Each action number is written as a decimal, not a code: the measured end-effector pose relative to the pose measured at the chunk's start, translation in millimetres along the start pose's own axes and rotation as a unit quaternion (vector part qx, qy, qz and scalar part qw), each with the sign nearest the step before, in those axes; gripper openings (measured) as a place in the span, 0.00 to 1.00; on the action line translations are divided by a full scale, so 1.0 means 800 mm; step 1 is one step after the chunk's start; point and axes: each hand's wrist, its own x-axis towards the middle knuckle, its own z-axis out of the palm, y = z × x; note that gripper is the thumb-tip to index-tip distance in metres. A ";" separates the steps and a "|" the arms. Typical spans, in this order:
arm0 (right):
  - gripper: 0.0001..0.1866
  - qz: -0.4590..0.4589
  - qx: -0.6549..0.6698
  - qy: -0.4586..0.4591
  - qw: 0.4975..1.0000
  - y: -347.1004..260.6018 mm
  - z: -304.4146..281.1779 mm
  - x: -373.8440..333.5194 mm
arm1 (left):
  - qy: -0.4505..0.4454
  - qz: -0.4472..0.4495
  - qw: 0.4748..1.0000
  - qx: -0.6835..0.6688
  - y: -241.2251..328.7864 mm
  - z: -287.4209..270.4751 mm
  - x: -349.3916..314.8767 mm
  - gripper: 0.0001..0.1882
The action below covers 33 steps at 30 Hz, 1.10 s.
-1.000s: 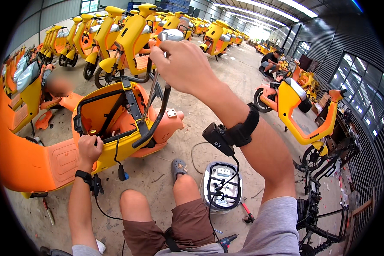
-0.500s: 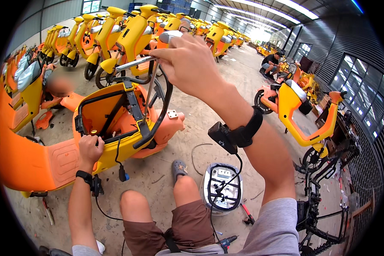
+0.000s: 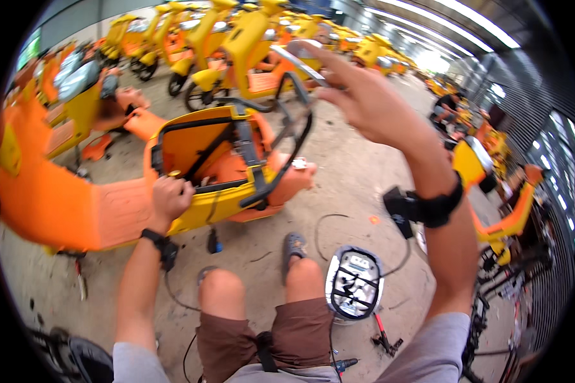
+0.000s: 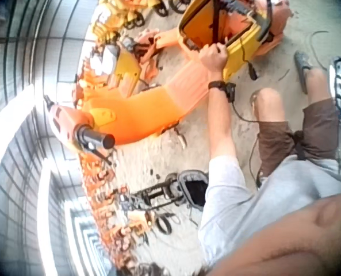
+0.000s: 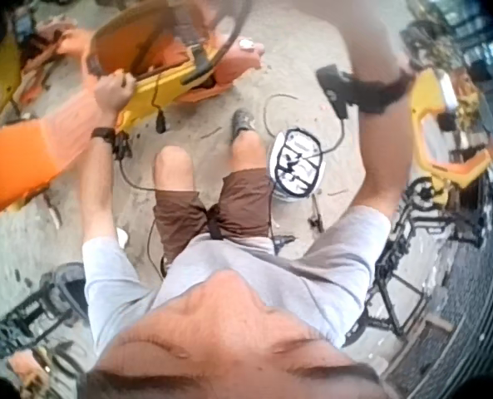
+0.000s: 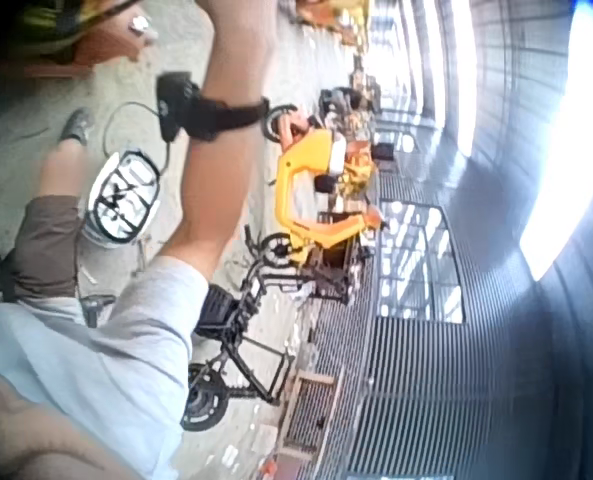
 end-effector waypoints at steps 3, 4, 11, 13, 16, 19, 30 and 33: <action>0.24 -0.086 -0.033 0.075 0.993 0.017 0.014 -0.003 | -0.010 -0.011 1.000 -0.010 0.008 -0.003 0.007 0.15; 0.22 -0.141 -0.045 0.102 0.984 0.019 0.017 0.000 | -0.011 -0.014 1.000 -0.010 0.008 -0.003 0.006 0.15; 0.11 -0.024 -0.081 0.164 0.983 0.005 0.030 0.003 | -0.007 -0.017 1.000 -0.003 0.006 -0.007 0.004 0.15; 0.14 0.030 0.017 0.150 0.988 0.006 0.030 0.002 | -0.007 -0.017 1.000 -0.005 0.006 -0.007 0.003 0.15; 0.19 0.073 0.071 0.132 0.986 0.007 0.021 0.006 | 0.017 -0.006 1.000 -0.012 0.005 -0.003 0.008 0.15; 0.22 0.142 0.046 0.077 0.986 -0.012 0.008 0.005 | -0.001 -0.017 1.000 -0.004 0.004 -0.004 0.001 0.15; 0.32 -0.078 -0.071 0.099 0.989 0.007 0.033 -0.005 | -0.007 -0.014 1.000 -0.003 0.003 0.004 0.001 0.15; 0.30 -0.097 -0.045 0.135 0.985 0.000 0.046 -0.010 | -0.009 -0.015 1.000 0.008 0.004 0.003 -0.001 0.15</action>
